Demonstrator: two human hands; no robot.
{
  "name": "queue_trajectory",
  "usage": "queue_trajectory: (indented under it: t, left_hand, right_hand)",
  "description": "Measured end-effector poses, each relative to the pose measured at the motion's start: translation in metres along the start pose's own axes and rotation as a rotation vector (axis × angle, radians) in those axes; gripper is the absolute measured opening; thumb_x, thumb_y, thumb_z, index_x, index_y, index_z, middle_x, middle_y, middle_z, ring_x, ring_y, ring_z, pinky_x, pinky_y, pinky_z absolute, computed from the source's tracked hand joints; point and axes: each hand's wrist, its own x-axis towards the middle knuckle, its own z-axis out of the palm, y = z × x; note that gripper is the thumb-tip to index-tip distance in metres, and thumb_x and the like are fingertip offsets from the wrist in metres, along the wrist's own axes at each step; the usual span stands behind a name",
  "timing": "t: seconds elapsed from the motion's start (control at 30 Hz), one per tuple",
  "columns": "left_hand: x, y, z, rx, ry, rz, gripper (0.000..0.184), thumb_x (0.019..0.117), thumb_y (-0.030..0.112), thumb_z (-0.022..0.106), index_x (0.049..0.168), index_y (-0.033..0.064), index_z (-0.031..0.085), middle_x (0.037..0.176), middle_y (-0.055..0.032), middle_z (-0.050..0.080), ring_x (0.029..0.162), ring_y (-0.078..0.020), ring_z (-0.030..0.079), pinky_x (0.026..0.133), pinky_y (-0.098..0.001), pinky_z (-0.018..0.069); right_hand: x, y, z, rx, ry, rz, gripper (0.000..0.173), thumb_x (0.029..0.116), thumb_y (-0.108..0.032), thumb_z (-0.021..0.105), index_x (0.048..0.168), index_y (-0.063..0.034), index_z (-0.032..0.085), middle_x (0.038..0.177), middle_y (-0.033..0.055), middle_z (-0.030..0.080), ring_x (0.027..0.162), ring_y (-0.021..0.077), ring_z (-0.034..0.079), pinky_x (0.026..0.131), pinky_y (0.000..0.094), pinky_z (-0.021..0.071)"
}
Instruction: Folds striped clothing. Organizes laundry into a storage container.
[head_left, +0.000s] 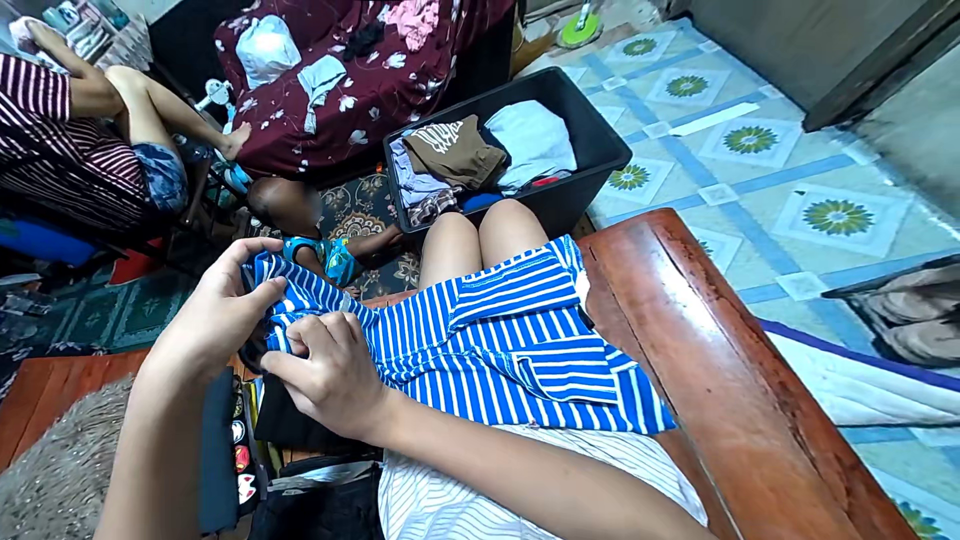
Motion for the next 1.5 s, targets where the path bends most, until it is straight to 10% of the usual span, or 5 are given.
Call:
queue_trajectory:
  t: [0.67,0.93,1.2,1.33,1.5]
  left_hand:
    - [-0.005,0.083,0.052,0.606,-0.25,0.589,0.043,0.0913,0.025,0.066,0.133,0.0249,0.056,0.093,0.0046,0.069,0.066,-0.0052,0.064,0.057,-0.0281,0.0557]
    - [0.013,0.131,0.14,0.66,-0.369,0.668,0.04,0.0932,0.015,0.068,0.131,0.0075,0.06,0.09,-0.0107,0.068,0.076,-0.0253,0.066,0.067,-0.05,0.0553]
    - [0.042,0.136,0.269,0.794,-0.567,0.545,0.037,0.0878,0.014,0.07,0.121,0.0007,0.063,0.108,-0.0234,0.068,0.1,-0.0427,0.067,0.08,-0.0644,0.0526]
    - [0.072,0.118,0.307,0.631,-0.779,0.423,0.059,0.102,0.03,0.062,0.15,0.0028,0.041,0.109,-0.0248,0.067,0.084,-0.0352,0.071,0.076,-0.0542,0.0592]
    - [0.105,0.083,0.29,0.4,-0.603,0.668,0.067,0.0976,0.027,0.069,0.153,0.0026,0.041,0.13,-0.0274,0.057,0.114,-0.041,0.061,0.098,-0.0585,0.0493]
  right_hand:
    - [-0.028,-0.022,-0.138,0.486,-0.058,0.266,0.007,0.0954,-0.005,0.065,0.097,-0.0061,0.072,0.098,0.0099,0.056,0.089,0.0071,0.057,0.077,0.013,0.0509]
    - [-0.059,0.015,-0.194,0.495,0.085,0.493,0.004,0.0954,-0.012,0.069,0.099,-0.0131,0.069,0.105,0.0002,0.054,0.093,0.001,0.06,0.078,0.0172,0.0589]
    - [-0.134,0.079,-0.25,0.613,0.24,0.85,0.025,0.0908,-0.021,0.071,0.116,-0.018,0.068,0.118,-0.0039,0.063,0.106,0.0066,0.063,0.088,0.0239,0.0577]
    - [-0.149,0.073,-0.251,0.693,0.403,1.175,0.065,0.0917,-0.049,0.064,0.146,-0.0188,0.045,0.127,0.0039,0.06,0.106,0.0188,0.066,0.087,0.0403,0.0605]
    - [-0.146,0.058,-0.241,0.278,0.39,1.395,0.087,0.0798,-0.023,0.083,0.152,-0.0179,0.034,0.128,0.006,0.062,0.091,0.0176,0.071,0.074,0.0337,0.0631]
